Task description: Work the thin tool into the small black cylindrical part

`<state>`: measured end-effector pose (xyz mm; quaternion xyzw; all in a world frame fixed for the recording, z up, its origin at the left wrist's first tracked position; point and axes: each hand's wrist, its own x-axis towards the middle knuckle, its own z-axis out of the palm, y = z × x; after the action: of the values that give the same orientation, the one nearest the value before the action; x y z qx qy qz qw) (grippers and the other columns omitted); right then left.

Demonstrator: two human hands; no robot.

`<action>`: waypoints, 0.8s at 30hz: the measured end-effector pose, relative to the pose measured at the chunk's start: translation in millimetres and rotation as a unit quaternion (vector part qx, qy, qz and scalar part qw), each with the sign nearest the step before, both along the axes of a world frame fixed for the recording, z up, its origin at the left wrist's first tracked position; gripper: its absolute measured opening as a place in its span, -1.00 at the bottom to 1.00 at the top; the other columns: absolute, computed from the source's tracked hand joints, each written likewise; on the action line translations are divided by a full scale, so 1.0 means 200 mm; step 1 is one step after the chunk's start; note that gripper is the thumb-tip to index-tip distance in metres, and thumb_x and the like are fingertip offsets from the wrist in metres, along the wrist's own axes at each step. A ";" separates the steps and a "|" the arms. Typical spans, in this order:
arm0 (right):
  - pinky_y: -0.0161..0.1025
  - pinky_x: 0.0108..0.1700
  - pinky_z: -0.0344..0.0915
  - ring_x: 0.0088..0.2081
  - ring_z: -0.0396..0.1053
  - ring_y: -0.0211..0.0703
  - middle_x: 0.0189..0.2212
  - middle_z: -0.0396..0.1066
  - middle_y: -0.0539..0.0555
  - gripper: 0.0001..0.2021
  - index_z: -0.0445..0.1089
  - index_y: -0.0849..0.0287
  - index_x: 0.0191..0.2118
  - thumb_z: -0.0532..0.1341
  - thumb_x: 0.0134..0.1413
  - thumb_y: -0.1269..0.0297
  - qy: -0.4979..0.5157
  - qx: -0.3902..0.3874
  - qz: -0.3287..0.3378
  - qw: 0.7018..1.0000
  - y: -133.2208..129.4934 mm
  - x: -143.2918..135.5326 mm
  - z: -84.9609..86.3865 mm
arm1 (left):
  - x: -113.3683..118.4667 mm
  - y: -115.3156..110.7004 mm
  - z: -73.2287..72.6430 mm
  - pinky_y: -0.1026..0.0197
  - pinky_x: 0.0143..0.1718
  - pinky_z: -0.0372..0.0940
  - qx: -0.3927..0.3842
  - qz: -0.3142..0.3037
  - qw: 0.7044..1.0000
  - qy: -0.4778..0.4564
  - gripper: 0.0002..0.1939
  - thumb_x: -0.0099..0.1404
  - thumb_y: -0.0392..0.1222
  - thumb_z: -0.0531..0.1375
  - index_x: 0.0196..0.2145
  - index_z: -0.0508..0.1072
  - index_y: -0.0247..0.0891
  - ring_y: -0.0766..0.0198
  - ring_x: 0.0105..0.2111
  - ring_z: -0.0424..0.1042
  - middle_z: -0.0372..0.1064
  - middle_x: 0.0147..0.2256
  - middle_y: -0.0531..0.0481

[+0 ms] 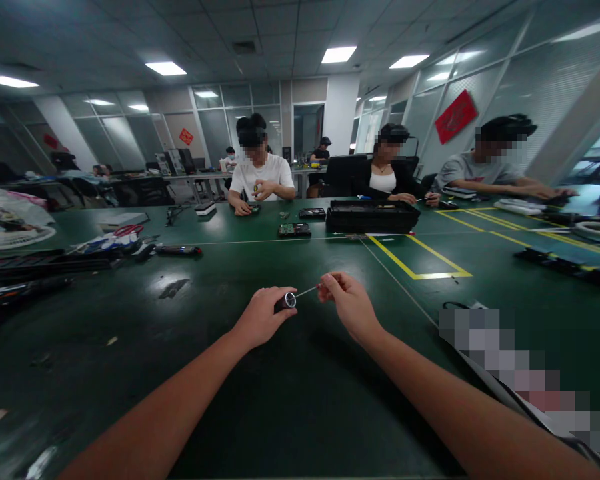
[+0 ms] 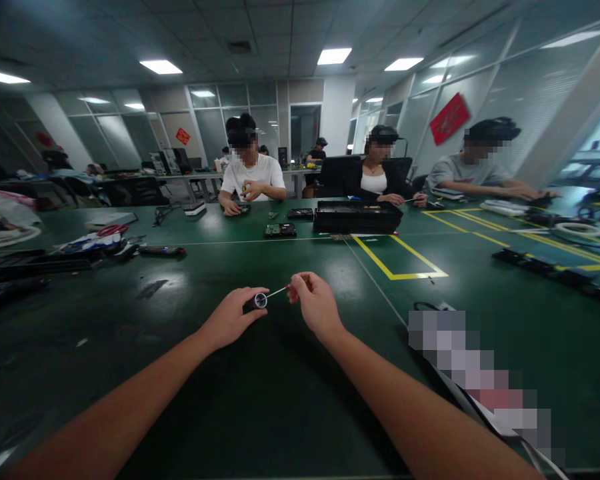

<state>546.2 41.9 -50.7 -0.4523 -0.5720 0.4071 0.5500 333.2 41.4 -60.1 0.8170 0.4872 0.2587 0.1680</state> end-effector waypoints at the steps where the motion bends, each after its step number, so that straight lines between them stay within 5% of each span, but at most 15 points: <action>1: -0.20 -0.34 0.29 -0.45 0.38 -0.18 -0.49 0.43 0.03 -0.66 0.42 0.16 -0.32 0.15 0.18 -0.04 -0.032 0.004 -0.015 0.999 -0.01 0.00 0.01 | 0.00 0.00 0.00 0.05 -0.04 0.20 0.001 0.002 1.000 -0.001 -0.58 0.31 -0.09 0.24 0.11 0.38 -0.08 0.12 -0.10 0.34 0.41 -0.13 -0.01; 5: -0.22 -0.49 0.13 -0.59 0.26 -0.20 -0.66 0.31 -0.02 -0.61 0.41 0.14 -0.45 0.17 0.14 -0.10 -0.172 0.003 -0.065 0.983 -0.04 0.02 0.06 | -0.01 0.00 0.00 0.04 -0.03 0.19 0.016 0.004 1.000 0.003 -0.58 0.30 -0.10 0.25 0.11 0.39 -0.07 0.13 -0.13 0.34 0.41 -0.16 0.01; 10: -0.23 -0.38 0.23 -0.41 0.38 -0.16 -0.43 0.44 0.00 -0.81 0.42 0.10 -0.25 0.14 0.19 0.14 -0.170 0.059 0.016 0.984 -0.04 0.03 0.05 | -0.02 0.00 0.00 0.02 -0.03 0.17 0.025 -0.001 0.999 0.031 -0.60 0.31 -0.14 0.24 0.10 0.40 -0.09 0.14 -0.16 0.34 0.42 -0.18 0.00; 16: -0.21 -0.38 0.16 -0.46 0.35 -0.14 -0.52 0.42 0.01 -0.61 0.46 0.10 -0.34 -0.02 0.31 0.05 -0.260 0.069 -0.033 0.963 -0.04 0.01 0.04 | -0.01 -0.01 0.01 -0.01 0.04 0.13 0.035 -0.006 0.998 0.046 -0.59 0.30 -0.16 0.26 0.10 0.40 -0.08 0.14 -0.13 0.33 0.42 -0.16 0.01; 20: -0.20 -0.34 0.20 -0.40 0.38 -0.13 -0.35 0.48 0.04 -0.71 0.36 0.11 -0.02 0.00 0.30 0.17 -0.262 0.085 0.000 0.961 -0.06 -0.01 0.04 | -0.01 0.00 0.01 -0.02 0.03 0.14 0.036 -0.003 0.998 0.050 -0.61 0.29 -0.18 0.26 0.08 0.41 -0.10 0.13 -0.15 0.34 0.42 -0.19 -0.01; 24: -0.20 -0.34 0.22 -0.36 0.39 -0.11 -0.33 0.45 0.04 -0.70 0.28 0.09 0.06 0.01 0.29 0.17 -0.256 0.071 0.033 0.963 -0.06 -0.01 0.04 | -0.04 0.02 -0.01 -0.01 0.01 0.16 0.035 0.007 0.999 0.029 -0.59 0.31 -0.17 0.24 0.11 0.39 -0.09 0.14 -0.17 0.34 0.41 -0.20 -0.01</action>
<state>544.8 29.1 -41.9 -0.4821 -0.7358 0.2536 0.4024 325.9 45.0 -62.4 0.8261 0.4883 0.2530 0.1229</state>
